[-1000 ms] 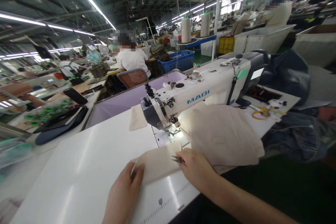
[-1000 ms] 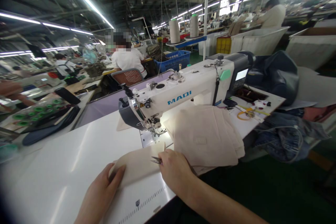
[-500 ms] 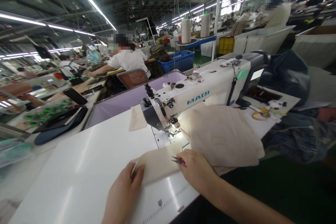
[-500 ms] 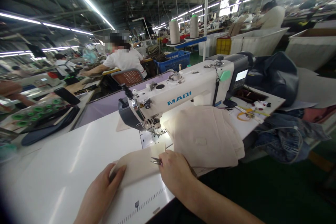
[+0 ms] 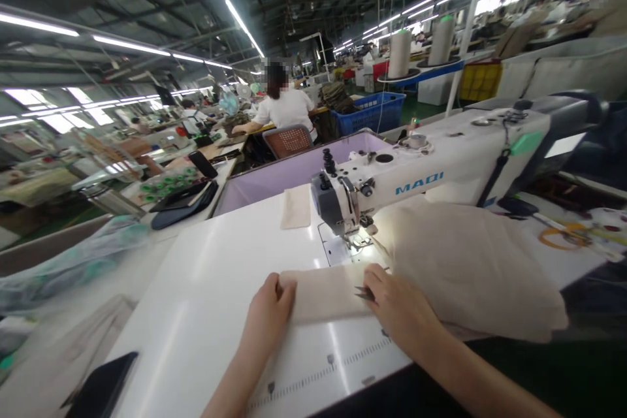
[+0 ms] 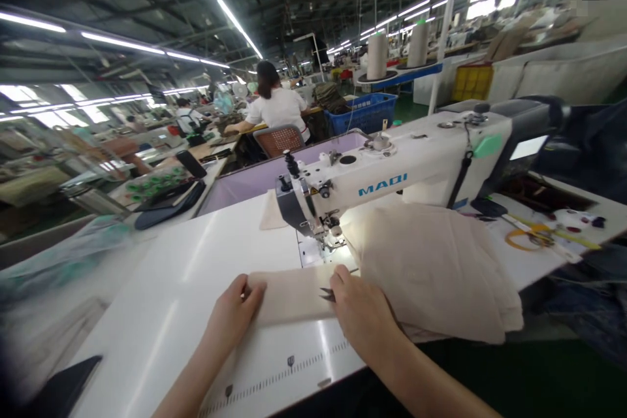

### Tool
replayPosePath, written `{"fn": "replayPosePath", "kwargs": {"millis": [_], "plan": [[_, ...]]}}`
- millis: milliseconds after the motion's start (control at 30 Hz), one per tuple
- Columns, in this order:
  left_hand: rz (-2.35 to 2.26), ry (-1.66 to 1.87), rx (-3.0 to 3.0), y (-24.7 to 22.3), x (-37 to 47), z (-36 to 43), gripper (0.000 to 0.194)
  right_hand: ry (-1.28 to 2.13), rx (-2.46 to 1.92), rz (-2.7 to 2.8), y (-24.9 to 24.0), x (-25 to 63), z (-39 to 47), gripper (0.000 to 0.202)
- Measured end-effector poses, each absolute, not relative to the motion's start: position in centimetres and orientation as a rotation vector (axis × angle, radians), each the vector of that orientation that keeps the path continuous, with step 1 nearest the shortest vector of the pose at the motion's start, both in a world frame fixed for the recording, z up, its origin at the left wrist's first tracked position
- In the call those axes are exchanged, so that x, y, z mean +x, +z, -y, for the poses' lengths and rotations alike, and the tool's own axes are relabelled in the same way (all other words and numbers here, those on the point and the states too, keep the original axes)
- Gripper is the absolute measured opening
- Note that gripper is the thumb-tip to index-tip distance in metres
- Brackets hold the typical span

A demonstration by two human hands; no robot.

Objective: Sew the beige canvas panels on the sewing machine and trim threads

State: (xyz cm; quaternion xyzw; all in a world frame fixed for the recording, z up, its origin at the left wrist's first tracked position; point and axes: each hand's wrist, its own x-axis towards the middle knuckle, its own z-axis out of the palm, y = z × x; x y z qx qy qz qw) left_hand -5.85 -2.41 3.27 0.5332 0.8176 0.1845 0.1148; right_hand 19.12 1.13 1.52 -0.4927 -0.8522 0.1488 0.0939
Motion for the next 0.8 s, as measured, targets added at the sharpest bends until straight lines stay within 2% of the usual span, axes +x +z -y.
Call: {"fn": "replayPosePath", "kwargs": {"millis": [500, 700, 800], "plan": [[-2.347, 0.439, 1.615, 3.0, -6.4, 2.2, 0.026, 0.453, -1.493, 2.542, 1.8, 19.3, -1.3, 0.01], [-2.454, 0.186, 1.673, 3.7, -5.3, 2.5, 0.022, 0.472, -1.5, 2.575, 2.0, 19.3, -1.4, 0.015], [-2.523, 0.124, 1.98, 3.9, -4.7, 2.9, 0.015, 0.461, -1.491, 2.627, 2.2, 19.3, -1.6, 0.019]]}}
